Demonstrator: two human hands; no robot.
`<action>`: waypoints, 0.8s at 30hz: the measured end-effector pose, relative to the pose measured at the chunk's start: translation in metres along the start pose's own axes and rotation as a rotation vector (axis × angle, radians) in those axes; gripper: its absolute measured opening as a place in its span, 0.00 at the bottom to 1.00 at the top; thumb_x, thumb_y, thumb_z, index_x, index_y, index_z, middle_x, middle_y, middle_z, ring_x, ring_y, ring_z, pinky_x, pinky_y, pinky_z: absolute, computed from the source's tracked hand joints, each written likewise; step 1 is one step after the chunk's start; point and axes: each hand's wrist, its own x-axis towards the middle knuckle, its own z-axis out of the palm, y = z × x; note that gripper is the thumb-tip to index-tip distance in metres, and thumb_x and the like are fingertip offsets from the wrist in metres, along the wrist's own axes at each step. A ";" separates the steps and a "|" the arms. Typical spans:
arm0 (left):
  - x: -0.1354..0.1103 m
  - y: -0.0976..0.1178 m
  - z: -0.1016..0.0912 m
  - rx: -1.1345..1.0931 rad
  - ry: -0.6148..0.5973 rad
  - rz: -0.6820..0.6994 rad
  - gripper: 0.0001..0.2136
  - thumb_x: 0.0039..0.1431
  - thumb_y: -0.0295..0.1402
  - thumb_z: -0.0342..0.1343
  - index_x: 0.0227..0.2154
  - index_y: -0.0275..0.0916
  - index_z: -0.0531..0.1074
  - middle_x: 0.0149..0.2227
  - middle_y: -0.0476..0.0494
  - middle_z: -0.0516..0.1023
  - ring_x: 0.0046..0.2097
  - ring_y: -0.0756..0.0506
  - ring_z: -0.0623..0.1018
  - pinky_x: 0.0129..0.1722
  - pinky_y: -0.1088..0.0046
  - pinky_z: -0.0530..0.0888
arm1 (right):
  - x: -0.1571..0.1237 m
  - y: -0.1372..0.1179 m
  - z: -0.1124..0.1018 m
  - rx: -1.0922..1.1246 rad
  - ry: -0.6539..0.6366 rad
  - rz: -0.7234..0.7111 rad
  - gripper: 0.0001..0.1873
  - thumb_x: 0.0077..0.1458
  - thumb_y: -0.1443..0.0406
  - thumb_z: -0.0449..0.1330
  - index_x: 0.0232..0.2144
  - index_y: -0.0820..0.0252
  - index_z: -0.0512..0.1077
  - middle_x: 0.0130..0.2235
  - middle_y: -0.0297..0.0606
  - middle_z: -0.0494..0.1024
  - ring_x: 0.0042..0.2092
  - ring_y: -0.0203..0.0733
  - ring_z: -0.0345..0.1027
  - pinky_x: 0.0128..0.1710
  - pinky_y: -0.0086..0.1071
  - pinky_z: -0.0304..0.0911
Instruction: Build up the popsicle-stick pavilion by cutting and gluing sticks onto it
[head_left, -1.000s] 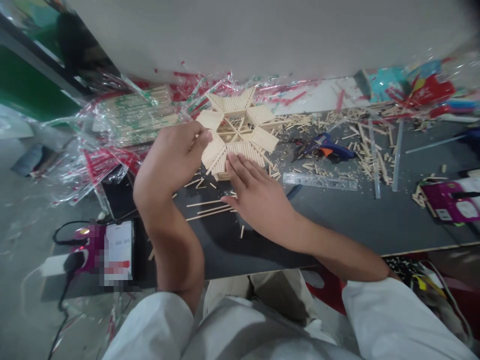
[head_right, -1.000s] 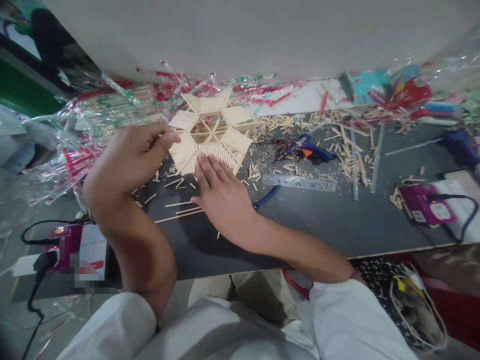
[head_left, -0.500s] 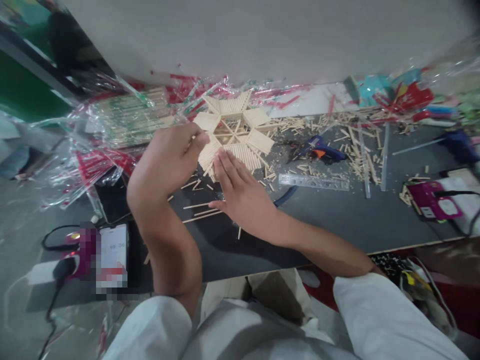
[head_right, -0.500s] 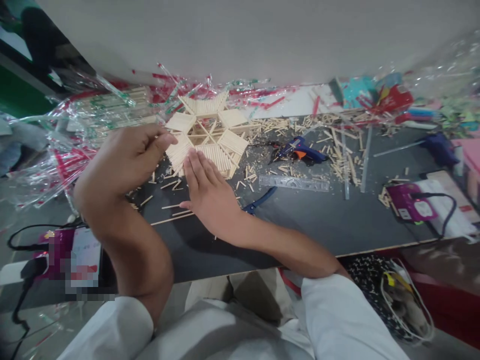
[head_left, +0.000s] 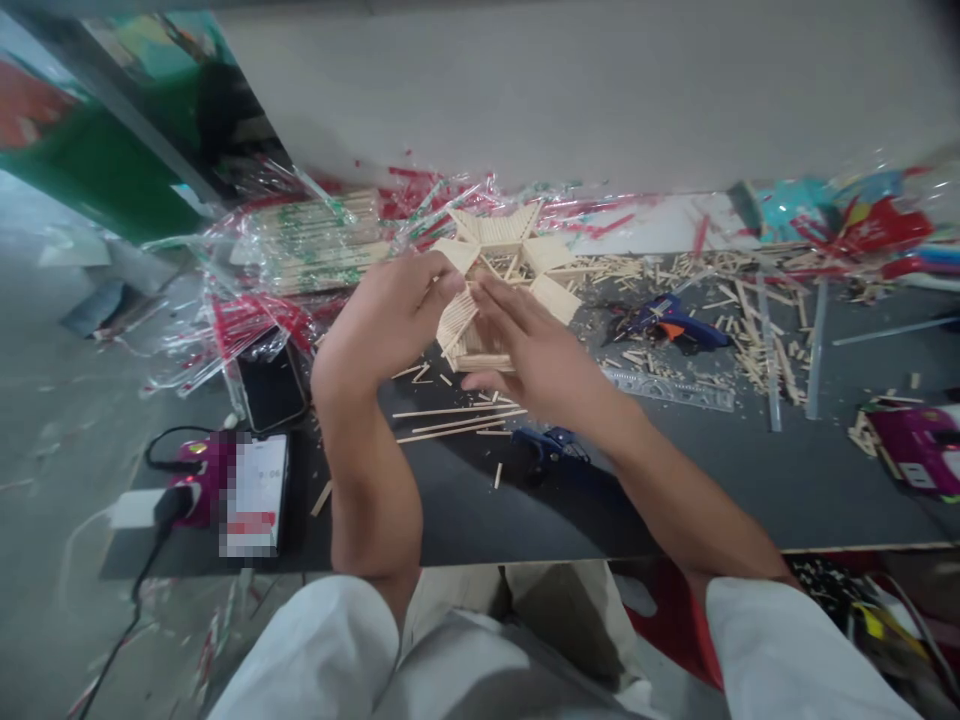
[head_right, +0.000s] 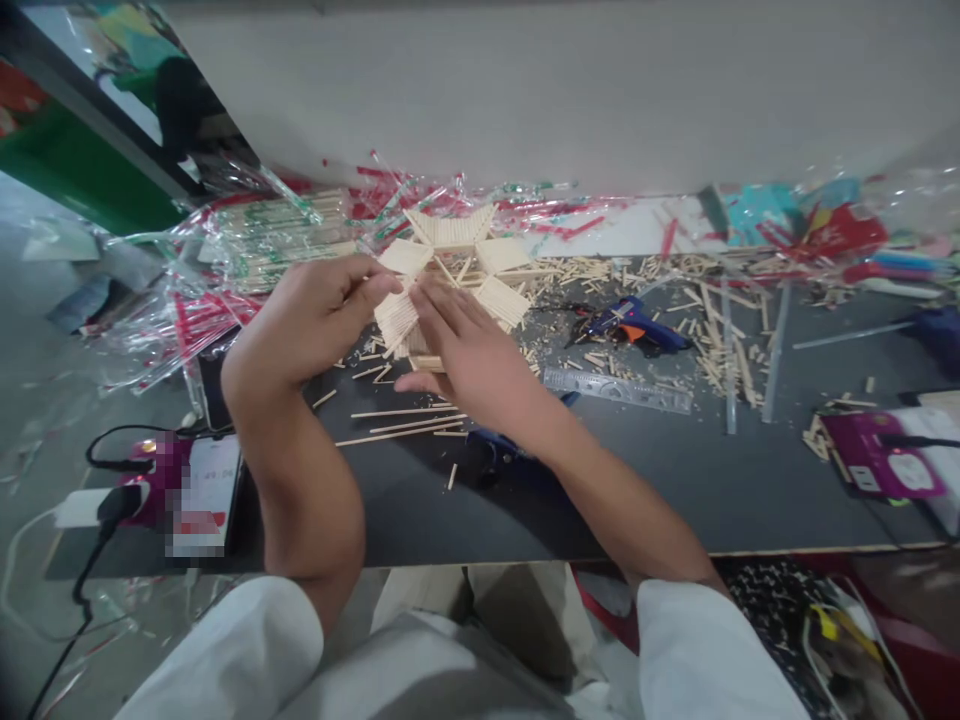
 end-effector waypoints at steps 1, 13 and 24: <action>0.000 -0.001 0.000 0.001 -0.001 -0.001 0.12 0.72 0.37 0.50 0.36 0.43 0.78 0.30 0.46 0.77 0.39 0.41 0.78 0.47 0.61 0.74 | 0.001 0.004 0.005 -0.038 -0.015 -0.005 0.50 0.67 0.44 0.64 0.75 0.72 0.59 0.76 0.65 0.57 0.78 0.63 0.50 0.76 0.60 0.51; 0.002 0.003 -0.006 0.045 -0.059 -0.018 0.15 0.73 0.41 0.46 0.31 0.43 0.72 0.26 0.48 0.70 0.32 0.44 0.69 0.37 0.63 0.65 | -0.021 -0.028 -0.025 -0.221 -0.213 -0.030 0.47 0.64 0.48 0.69 0.68 0.83 0.68 0.70 0.70 0.66 0.72 0.66 0.64 0.73 0.56 0.60; 0.001 0.007 -0.007 0.020 -0.071 -0.063 0.14 0.72 0.40 0.49 0.30 0.43 0.69 0.26 0.47 0.69 0.32 0.44 0.68 0.36 0.63 0.62 | -0.007 0.056 -0.049 0.057 -0.106 0.015 0.46 0.73 0.38 0.48 0.75 0.68 0.61 0.76 0.57 0.62 0.77 0.57 0.54 0.76 0.54 0.54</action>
